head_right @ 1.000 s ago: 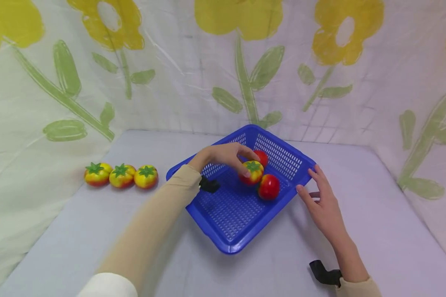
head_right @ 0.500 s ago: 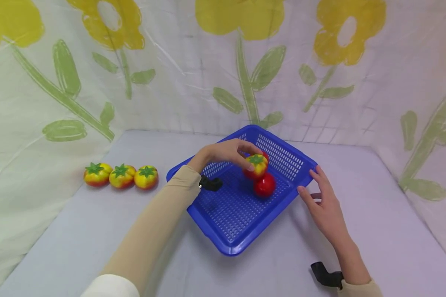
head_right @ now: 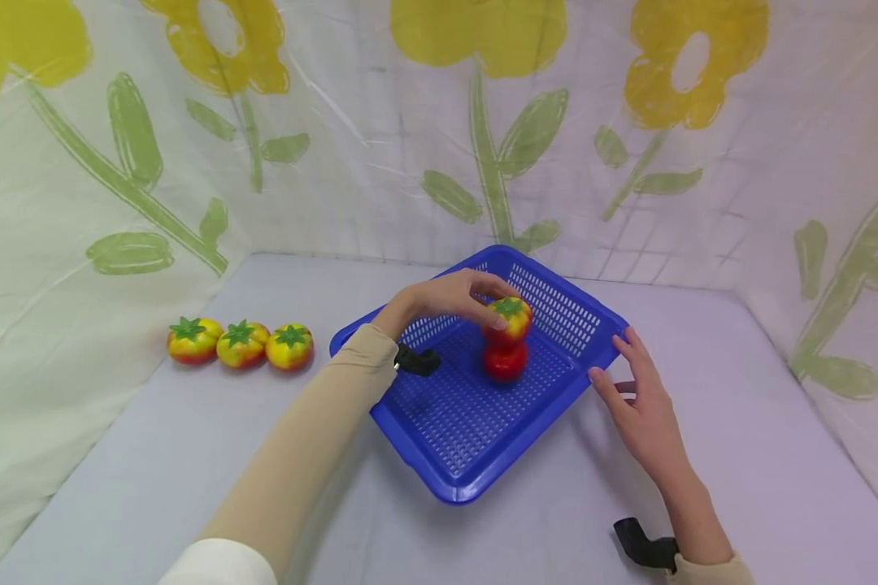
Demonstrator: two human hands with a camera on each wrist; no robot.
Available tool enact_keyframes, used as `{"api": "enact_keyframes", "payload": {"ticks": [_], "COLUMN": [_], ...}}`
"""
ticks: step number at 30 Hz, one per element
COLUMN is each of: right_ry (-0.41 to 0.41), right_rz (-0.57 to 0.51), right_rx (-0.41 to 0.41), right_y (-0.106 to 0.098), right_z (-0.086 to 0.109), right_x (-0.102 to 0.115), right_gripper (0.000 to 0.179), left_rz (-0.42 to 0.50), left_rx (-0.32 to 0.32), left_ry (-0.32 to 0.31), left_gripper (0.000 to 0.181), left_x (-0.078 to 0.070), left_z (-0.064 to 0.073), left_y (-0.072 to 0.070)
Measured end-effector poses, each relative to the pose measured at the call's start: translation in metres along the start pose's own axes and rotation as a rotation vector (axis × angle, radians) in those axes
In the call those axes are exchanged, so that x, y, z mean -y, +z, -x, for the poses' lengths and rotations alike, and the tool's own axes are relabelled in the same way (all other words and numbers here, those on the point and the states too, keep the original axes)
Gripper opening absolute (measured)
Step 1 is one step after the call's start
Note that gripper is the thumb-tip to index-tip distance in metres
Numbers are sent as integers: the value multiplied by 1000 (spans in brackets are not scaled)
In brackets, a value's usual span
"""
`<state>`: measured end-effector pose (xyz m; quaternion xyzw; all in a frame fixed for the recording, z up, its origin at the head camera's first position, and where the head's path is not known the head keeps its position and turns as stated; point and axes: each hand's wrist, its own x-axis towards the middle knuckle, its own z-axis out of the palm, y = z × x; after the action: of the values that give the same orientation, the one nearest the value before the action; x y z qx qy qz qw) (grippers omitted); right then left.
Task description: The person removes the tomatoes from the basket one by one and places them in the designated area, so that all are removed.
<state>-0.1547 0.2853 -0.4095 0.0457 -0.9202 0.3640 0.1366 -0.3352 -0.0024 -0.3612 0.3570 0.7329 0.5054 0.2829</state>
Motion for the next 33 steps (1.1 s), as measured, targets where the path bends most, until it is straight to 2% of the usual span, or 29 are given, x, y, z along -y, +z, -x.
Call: {"api": "enact_keyframes", "payload": {"ticks": [7,21,33], "right_ry": [7,6,4], "right_rz": [7,10,20], "right_rx": [0,-2,-4], "right_y": [-1,-2,-2], "right_z": [1,2,-1], "right_x": [0,0,-2], "right_gripper": [67,67,68], "left_rz": [36,34,17], "left_rx": [-2,-50,-75], "left_ry": [25,51,63], "left_gripper": [53,50,56], "left_x": [-2,-4,-4], "left_z": [-2,-2,-2], "left_y": [1,1,-2]}}
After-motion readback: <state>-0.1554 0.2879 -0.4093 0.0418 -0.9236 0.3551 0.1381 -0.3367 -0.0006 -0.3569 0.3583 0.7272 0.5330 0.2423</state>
